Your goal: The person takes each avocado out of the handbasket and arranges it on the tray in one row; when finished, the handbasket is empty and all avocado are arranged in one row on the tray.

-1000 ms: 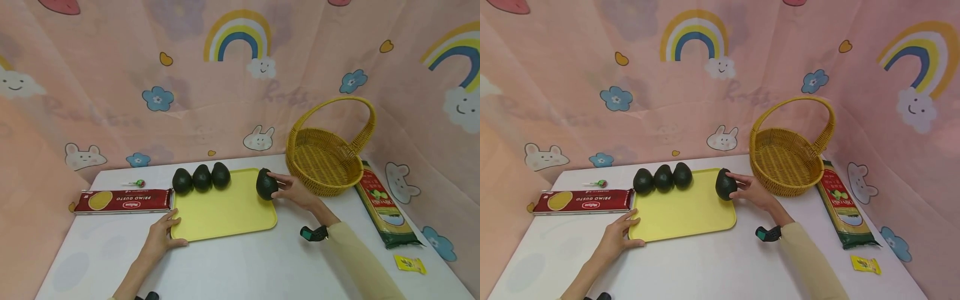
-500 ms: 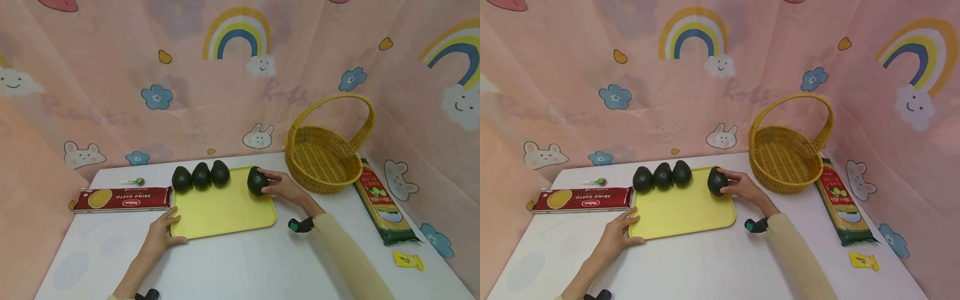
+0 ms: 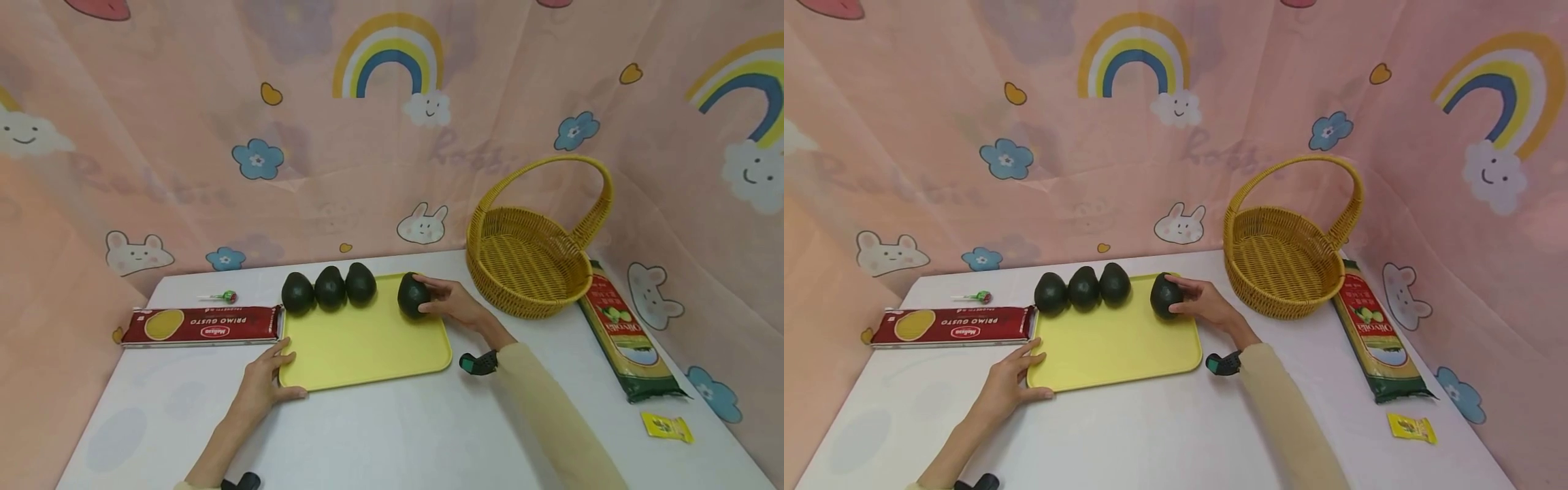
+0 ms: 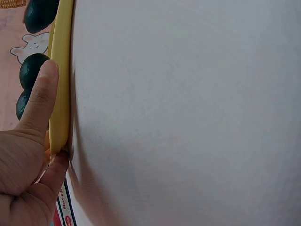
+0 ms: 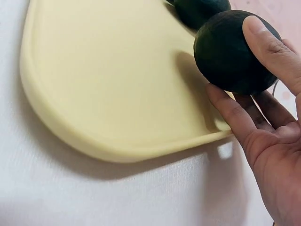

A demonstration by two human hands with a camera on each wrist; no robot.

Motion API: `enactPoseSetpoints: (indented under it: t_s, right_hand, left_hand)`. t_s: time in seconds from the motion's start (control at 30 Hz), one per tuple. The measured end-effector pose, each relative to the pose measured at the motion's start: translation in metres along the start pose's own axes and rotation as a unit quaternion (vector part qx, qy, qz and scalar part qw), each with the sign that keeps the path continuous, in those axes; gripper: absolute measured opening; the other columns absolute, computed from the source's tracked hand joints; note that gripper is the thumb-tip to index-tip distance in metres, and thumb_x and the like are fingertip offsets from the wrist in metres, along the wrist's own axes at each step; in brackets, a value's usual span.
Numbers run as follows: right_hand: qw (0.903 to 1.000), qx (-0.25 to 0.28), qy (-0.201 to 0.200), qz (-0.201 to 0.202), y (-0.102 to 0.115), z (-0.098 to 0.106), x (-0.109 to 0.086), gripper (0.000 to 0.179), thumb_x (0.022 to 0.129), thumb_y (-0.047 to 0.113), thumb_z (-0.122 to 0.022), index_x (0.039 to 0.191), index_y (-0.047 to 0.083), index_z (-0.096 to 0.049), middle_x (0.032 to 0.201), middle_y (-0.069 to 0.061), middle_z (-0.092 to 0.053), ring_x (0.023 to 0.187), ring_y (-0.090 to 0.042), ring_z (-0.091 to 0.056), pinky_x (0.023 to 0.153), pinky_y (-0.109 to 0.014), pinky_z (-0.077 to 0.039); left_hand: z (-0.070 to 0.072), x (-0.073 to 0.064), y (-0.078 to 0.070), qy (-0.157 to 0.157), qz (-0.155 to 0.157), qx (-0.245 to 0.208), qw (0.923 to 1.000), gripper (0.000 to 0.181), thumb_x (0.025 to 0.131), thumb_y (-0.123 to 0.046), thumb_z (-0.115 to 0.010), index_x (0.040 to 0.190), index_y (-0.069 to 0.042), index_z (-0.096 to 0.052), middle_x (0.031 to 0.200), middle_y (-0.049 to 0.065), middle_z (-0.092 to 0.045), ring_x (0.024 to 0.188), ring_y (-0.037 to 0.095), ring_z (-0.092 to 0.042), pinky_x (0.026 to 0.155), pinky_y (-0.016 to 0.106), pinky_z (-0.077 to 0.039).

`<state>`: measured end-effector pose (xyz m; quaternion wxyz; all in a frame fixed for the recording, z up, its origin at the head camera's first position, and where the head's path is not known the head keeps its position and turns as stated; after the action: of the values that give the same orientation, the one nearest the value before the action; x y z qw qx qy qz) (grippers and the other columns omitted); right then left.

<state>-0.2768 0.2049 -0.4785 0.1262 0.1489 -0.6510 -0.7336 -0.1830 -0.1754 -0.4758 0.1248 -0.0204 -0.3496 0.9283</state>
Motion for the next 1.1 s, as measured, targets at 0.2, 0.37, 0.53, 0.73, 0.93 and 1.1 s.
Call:
enactPoseSetpoints:
  t_s: [0.2, 0.37, 0.53, 0.73, 0.93, 1.1]
  right_hand:
    - [1.0, 0.005, -0.005, -0.001, 0.001, -0.007, 0.01, 0.067, 0.083, 0.003, -0.073, 0.144, 0.01, -0.045, 0.148, -0.016, -0.039, 0.131, -0.033, -0.042, 0.094, -0.029, -0.05]
    - [0.9994, 0.031, -0.003, -0.012, 0.002, -0.012, 0.017, 0.067, 0.084, -0.002, -0.071, 0.144, 0.01, -0.044, 0.145, -0.02, -0.041, 0.126, -0.032, -0.047, 0.09, -0.03, -0.053]
    - [0.999, 0.04, 0.005, -0.021, 0.002, -0.014, 0.023, 0.066, 0.086, -0.002, -0.068, 0.145, 0.01, -0.043, 0.147, -0.02, -0.038, 0.121, -0.032, -0.051, 0.09, -0.034, -0.054]
    - [0.9996, 0.018, 0.0, -0.023, 0.004, -0.012, 0.026, 0.065, 0.087, 0.001, -0.068, 0.146, 0.011, -0.042, 0.147, -0.02, -0.039, 0.123, -0.033, -0.051, 0.091, -0.034, -0.053]
    - [0.9995, 0.022, 0.004, -0.022, 0.004, -0.01, 0.026, 0.064, 0.087, -0.001, -0.066, 0.145, 0.01, -0.042, 0.148, -0.017, -0.039, 0.128, -0.036, -0.046, 0.091, -0.036, -0.053]
    - [0.9999, -0.004, -0.008, -0.009, 0.004, -0.007, 0.029, 0.063, 0.087, 0.004, -0.069, 0.144, 0.009, -0.043, 0.144, -0.021, -0.043, 0.123, -0.035, -0.051, 0.09, -0.034, -0.054]
  left_hand:
    - [0.0, 0.0, 0.0, -0.003, -0.001, -0.003, 1.0, 0.072, 0.057, -0.015, -0.09, 0.116, 0.015, -0.061, 0.142, 0.025, -0.044, 0.131, 0.041, -0.04, 0.097, 0.037, -0.045]
    - [0.0, 0.0, 0.0, -0.003, 0.0, -0.011, 0.9999, 0.073, 0.057, -0.015, -0.09, 0.116, 0.015, -0.06, 0.142, 0.025, -0.044, 0.13, 0.041, -0.04, 0.095, 0.036, -0.047]
    - [0.0, 0.0, 0.001, -0.007, 0.002, -0.017, 0.9998, 0.072, 0.057, -0.014, -0.09, 0.116, 0.015, -0.061, 0.141, 0.024, -0.045, 0.13, 0.04, -0.041, 0.094, 0.036, -0.048]
    - [-0.001, 0.0, 0.002, -0.01, -0.001, -0.012, 0.9999, 0.072, 0.057, -0.015, -0.09, 0.115, 0.014, -0.062, 0.141, 0.024, -0.046, 0.13, 0.04, -0.042, 0.095, 0.036, -0.048]
    - [0.0, 0.0, 0.002, -0.009, 0.0, -0.009, 0.9999, 0.072, 0.057, -0.015, -0.09, 0.116, 0.014, -0.062, 0.141, 0.023, -0.046, 0.13, 0.04, -0.042, 0.094, 0.037, -0.048]
    - [-0.001, 0.0, 0.002, -0.008, 0.002, -0.009, 0.9999, 0.072, 0.057, -0.016, -0.091, 0.116, 0.014, -0.062, 0.141, 0.022, -0.046, 0.13, 0.04, -0.041, 0.095, 0.038, -0.047]
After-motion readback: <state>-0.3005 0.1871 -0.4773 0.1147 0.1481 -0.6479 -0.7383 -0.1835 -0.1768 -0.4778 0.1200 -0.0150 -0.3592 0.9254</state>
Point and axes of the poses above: each hand's wrist, its own x-axis towards the middle knuckle, its own z-axis out of the back of the hand, y = z × x, the point moved 2 cm from there along x, towards the middle knuckle
